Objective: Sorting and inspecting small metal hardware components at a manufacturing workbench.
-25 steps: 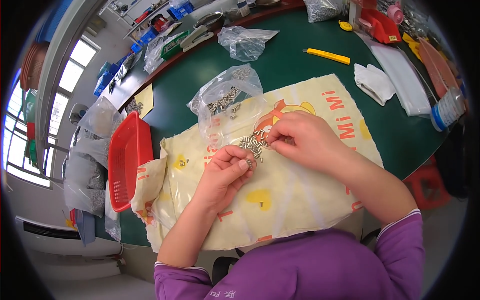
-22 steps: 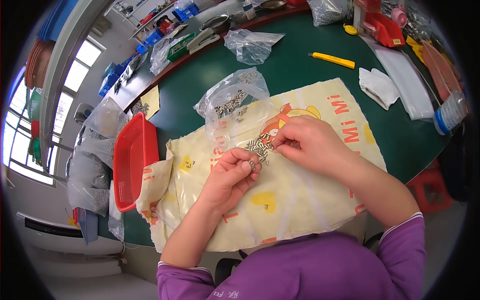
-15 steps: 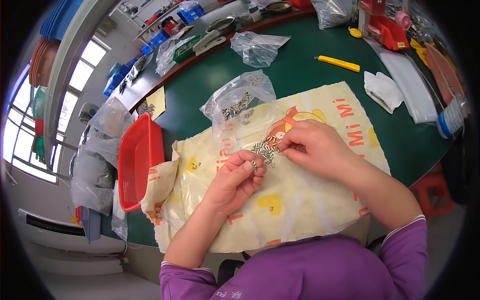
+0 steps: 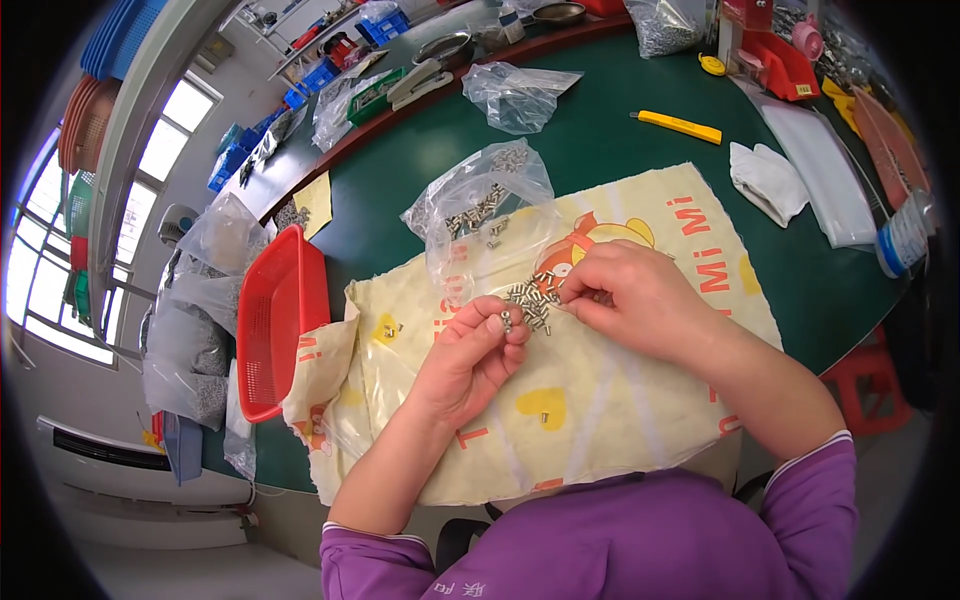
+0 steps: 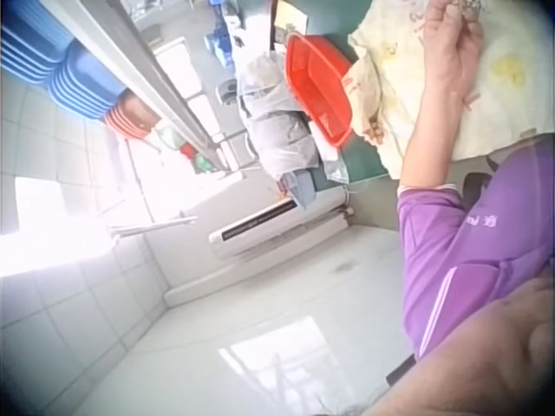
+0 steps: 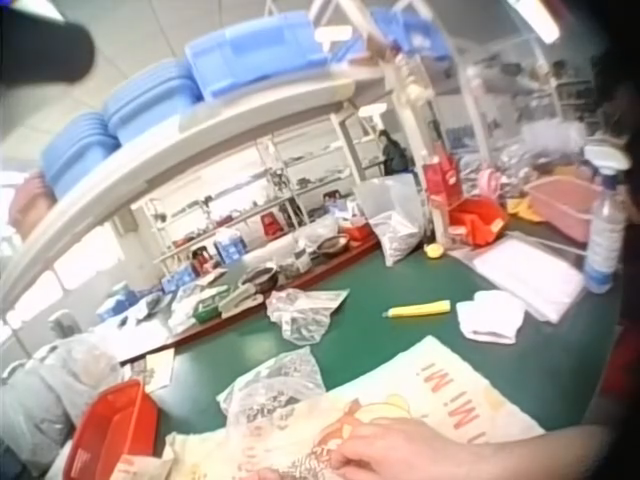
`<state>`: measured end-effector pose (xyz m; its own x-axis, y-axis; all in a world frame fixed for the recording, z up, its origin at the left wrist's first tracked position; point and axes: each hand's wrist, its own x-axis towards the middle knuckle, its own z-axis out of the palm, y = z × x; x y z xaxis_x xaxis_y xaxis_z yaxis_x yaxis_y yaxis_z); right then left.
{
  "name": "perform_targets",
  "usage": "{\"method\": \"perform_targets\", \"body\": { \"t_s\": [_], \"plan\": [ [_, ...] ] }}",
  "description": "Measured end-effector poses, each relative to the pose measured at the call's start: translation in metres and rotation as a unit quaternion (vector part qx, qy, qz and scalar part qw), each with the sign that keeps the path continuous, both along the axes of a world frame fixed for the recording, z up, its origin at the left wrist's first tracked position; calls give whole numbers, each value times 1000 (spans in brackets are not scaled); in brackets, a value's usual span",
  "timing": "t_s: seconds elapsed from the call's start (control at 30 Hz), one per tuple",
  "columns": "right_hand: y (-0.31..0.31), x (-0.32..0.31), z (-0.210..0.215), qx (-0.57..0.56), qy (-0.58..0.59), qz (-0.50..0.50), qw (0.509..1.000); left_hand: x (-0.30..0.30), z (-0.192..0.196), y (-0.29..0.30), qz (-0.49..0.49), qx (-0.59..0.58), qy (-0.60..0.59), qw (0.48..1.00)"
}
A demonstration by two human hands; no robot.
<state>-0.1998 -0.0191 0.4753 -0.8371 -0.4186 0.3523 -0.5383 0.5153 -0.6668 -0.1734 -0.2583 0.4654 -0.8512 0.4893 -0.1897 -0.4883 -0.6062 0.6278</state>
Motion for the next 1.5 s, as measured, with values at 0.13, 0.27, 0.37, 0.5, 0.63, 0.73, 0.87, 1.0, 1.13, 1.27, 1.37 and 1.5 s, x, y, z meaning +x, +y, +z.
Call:
{"method": "perform_targets", "body": {
  "t_s": [0.13,0.27,0.37,0.5,0.63,0.73,0.87,1.0,1.13,1.27,1.37,1.5],
  "plan": [
    [0,-1,-1,1,7,0,1000,-1,1,1,12,0,-4,1000],
    [0,-1,-1,4,2,4,1000,-1,0,0,19,3,0,1000],
    [0,-1,0,5,3,3,1000,-2,1,1,21,-8,6,1000],
    [0,0,0,3,0,0,1000,0,2,2,7,-8,14,1000],
    [0,0,0,1,4,4,1000,1,1,2,-17,25,51,998],
    [0,0,0,5,-1,8,1000,1,5,0,-2,-8,70,998],
    [0,-1,-1,-5,15,0,1000,-14,25,-32,141,-350,264,887],
    [-2,-1,-2,-7,14,-3,1000,-24,45,-67,263,-730,340,531],
    [-2,-2,-2,-10,-5,0,1000,-20,45,-79,202,-787,303,498],
    [-3,-1,-2,-20,-30,1,999,-19,37,-80,141,-817,282,482],
    [-4,0,-1,-19,-36,-3,999,-19,36,-80,140,-824,304,458],
    [-3,-1,0,-9,-38,4,999,-15,47,-57,178,-777,312,517]
  ]
}}
